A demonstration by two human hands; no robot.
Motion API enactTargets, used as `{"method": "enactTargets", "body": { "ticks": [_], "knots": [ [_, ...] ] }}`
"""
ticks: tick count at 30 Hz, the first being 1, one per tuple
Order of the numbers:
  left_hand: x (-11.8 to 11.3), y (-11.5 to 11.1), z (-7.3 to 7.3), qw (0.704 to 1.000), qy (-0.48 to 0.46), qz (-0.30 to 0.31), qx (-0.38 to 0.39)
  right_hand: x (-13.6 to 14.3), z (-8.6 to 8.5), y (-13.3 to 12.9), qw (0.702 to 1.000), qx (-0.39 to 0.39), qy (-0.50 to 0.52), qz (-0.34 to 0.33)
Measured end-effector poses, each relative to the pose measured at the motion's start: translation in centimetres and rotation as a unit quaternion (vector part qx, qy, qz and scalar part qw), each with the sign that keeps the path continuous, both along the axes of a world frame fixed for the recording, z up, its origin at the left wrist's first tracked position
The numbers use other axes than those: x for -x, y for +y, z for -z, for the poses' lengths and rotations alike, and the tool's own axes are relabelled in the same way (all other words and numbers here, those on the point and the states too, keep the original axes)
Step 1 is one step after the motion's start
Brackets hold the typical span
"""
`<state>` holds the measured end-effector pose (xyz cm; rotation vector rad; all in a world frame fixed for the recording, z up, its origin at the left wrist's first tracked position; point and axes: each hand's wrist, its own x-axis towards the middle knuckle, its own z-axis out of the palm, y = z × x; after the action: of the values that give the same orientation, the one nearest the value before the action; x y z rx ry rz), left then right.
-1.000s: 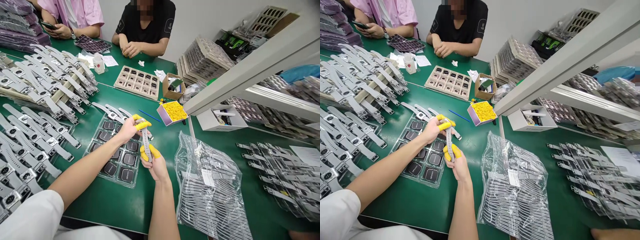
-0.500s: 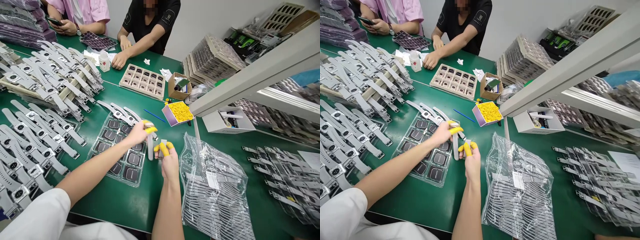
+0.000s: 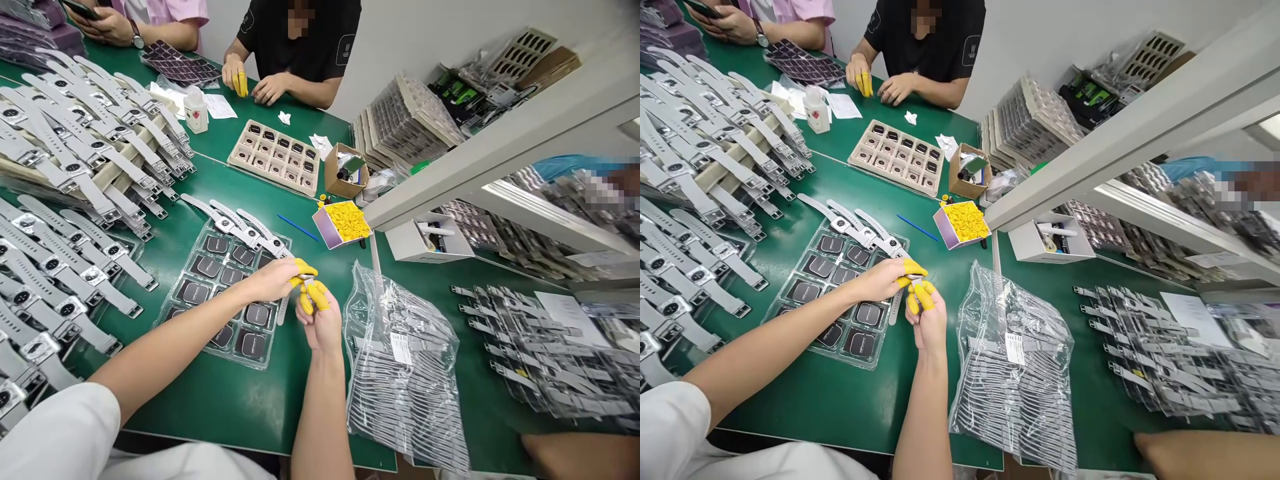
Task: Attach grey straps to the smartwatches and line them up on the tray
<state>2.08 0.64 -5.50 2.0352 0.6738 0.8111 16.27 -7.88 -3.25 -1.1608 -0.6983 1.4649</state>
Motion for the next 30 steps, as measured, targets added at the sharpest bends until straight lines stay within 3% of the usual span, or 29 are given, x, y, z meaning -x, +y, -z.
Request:
{"method": "enactTargets", "body": {
  "ticks": [5,11,18,25,30],
  "knots": [
    [0.5,0.4,-0.3,0.997,-0.033,-0.067,0.031,-0.2,-0.2,0.3,0.998,-0.016,0.029,0.046],
    [0.3,0.0,0.0,1.000,0.009,0.022,-0.018,0.5,-0.1,-0.1,1.000,-0.016,0.007,-0.016],
    [0.1,-0.3,-0.1,0.999,0.024,-0.009,-0.020,0.9,0.1,0.4,0.998,-0.016,0.050,0.025],
    [0.9,-0.6,-1.9,0.996,0.073,0.044,-0.003,0.7,0.3,0.4,0.996,-0.003,0.087,0.015],
    [1.2,-0.7,-2.9,0.980,0.167,0.035,-0.105,0.8,0.7,0.4,0.997,0.021,0.068,0.015]
  ]
}}
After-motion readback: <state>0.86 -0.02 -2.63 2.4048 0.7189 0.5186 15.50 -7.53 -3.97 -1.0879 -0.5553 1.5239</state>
